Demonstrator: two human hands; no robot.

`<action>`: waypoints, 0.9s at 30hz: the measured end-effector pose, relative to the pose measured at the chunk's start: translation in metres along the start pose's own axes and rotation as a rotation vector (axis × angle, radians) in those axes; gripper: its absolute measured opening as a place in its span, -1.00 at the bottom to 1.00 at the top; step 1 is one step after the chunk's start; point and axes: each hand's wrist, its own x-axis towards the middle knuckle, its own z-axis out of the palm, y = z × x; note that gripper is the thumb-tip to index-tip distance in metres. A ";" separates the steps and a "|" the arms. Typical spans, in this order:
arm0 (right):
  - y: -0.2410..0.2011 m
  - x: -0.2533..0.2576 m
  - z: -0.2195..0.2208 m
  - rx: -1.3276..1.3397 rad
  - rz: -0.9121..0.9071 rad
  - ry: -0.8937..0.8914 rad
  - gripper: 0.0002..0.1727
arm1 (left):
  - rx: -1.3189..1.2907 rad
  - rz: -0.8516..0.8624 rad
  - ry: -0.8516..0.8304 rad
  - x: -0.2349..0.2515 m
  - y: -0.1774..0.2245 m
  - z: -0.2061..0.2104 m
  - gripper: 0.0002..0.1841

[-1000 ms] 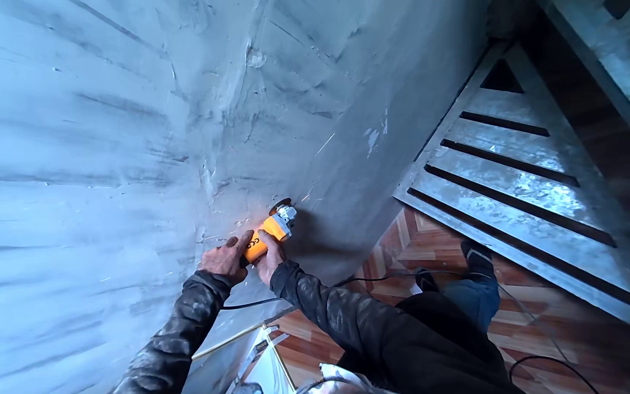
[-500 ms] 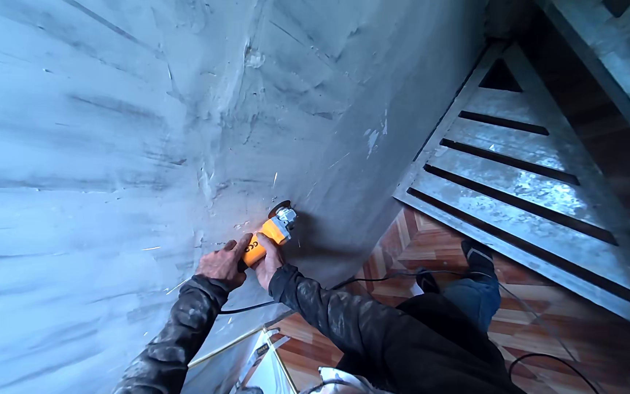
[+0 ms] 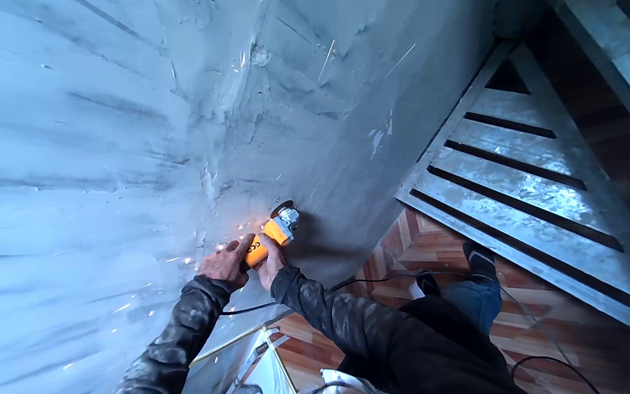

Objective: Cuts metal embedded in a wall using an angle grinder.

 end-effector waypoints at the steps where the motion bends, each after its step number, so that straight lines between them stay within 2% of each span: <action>1: 0.001 0.000 0.000 0.000 -0.004 0.003 -0.52 | 0.004 0.004 0.007 0.000 0.000 0.000 0.05; 27: 0.006 0.004 -0.003 -0.001 -0.021 0.027 -0.50 | -0.012 0.039 0.036 0.003 -0.007 0.011 0.05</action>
